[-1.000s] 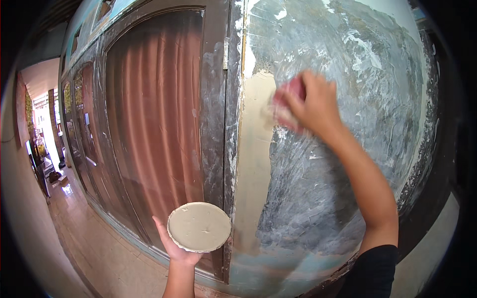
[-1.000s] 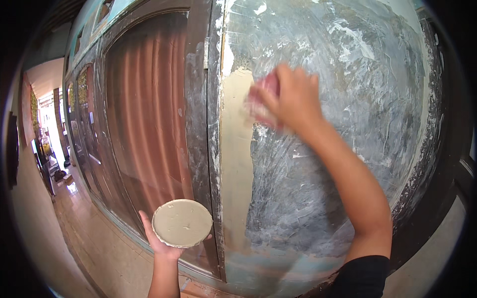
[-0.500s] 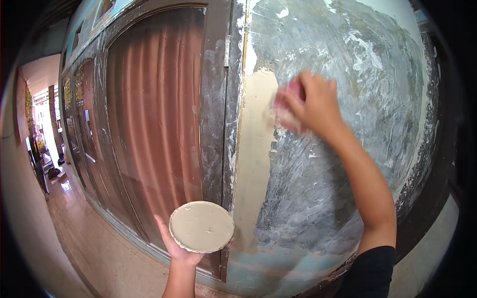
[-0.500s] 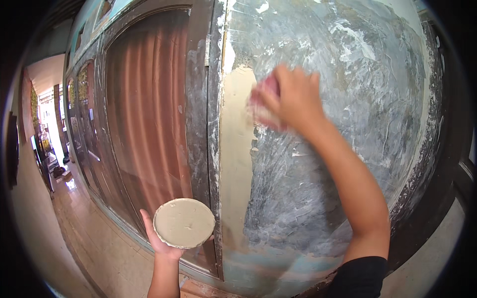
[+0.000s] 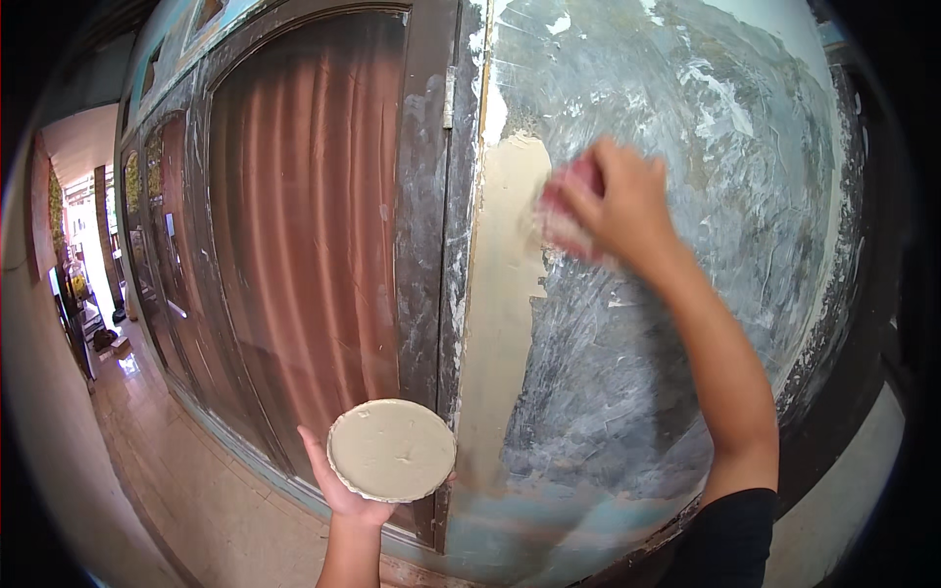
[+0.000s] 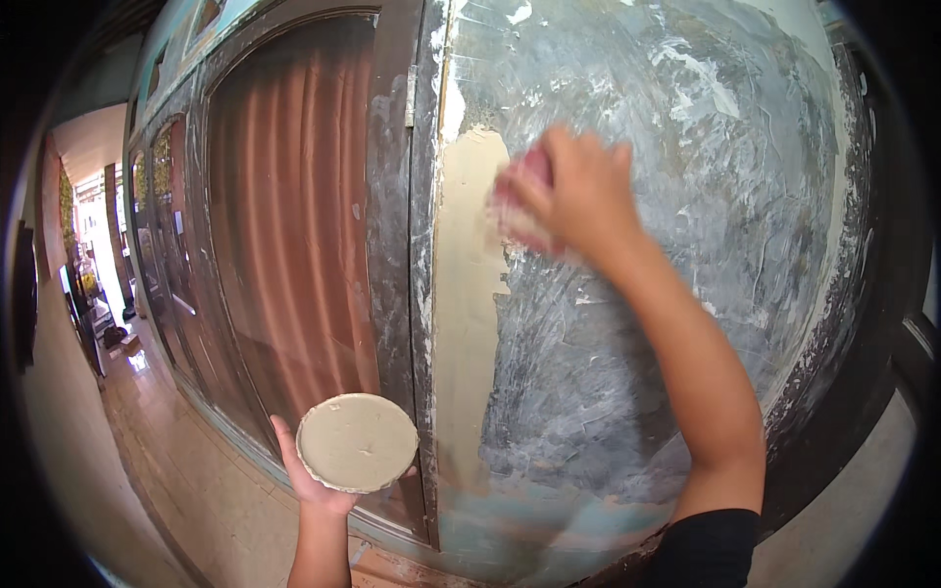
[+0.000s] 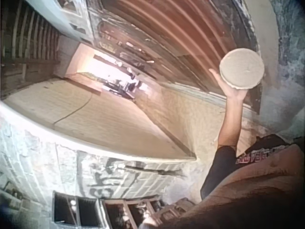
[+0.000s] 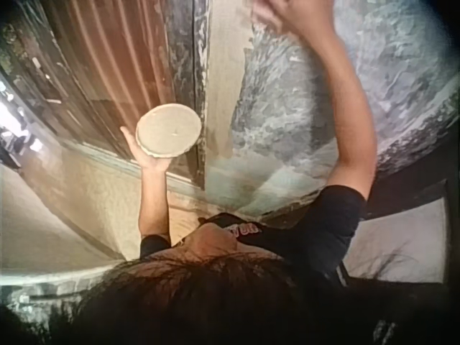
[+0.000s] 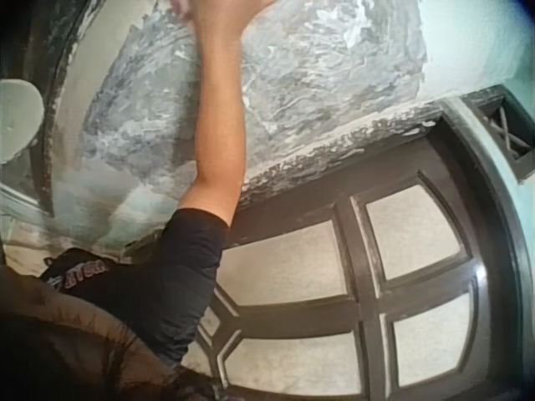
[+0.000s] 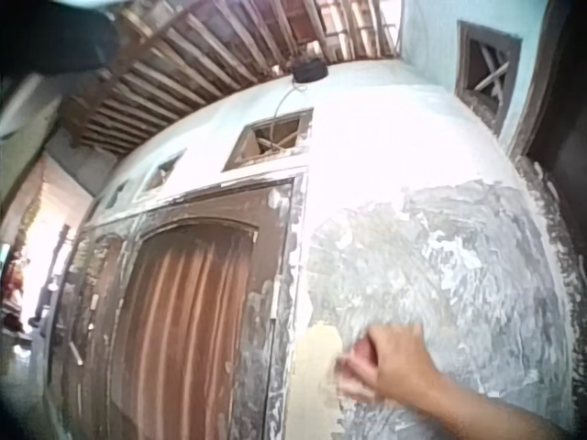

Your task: The person applies putty to a wall using a putty knife, spreading the putty from a container onto the wall surface.

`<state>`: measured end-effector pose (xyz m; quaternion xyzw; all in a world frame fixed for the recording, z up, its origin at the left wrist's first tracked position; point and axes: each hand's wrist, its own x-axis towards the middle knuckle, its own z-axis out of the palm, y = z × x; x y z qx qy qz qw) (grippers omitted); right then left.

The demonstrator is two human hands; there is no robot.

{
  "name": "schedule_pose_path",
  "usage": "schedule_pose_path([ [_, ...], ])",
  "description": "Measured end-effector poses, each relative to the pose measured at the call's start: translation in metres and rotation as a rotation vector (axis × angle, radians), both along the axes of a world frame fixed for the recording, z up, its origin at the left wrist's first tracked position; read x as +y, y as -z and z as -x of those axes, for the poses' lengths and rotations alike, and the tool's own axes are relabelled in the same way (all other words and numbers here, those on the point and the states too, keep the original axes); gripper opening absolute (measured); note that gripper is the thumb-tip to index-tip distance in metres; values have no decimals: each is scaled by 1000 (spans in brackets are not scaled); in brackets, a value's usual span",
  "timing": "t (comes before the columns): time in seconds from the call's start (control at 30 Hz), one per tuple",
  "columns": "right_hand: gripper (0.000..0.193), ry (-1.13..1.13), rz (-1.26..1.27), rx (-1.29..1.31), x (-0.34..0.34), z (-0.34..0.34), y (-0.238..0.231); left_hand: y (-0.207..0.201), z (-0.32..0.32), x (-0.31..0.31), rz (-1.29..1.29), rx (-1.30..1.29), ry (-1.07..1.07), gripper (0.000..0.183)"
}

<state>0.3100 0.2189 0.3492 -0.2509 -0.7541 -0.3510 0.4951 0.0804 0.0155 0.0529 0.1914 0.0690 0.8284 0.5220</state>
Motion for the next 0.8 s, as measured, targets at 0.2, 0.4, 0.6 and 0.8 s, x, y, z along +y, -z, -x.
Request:
schedule_pose_path([
  [0.2, 47, 89, -21, -4, 3, 1, -8, 3, 3, -1, 16, 42, 12, 98],
  [0.4, 48, 33, -18, 263, 3, 7, -56, -10, -8, -4, 15, 34, 41, 99],
  [0.6, 50, 42, -13, -190, 1, 28, 3, 7, 5, -9, 37, 16, -24, 100],
  [0.8, 49, 29, -53, 303, 16, 6, -86, 5, 5, -8, 31, 22, -9, 101],
])
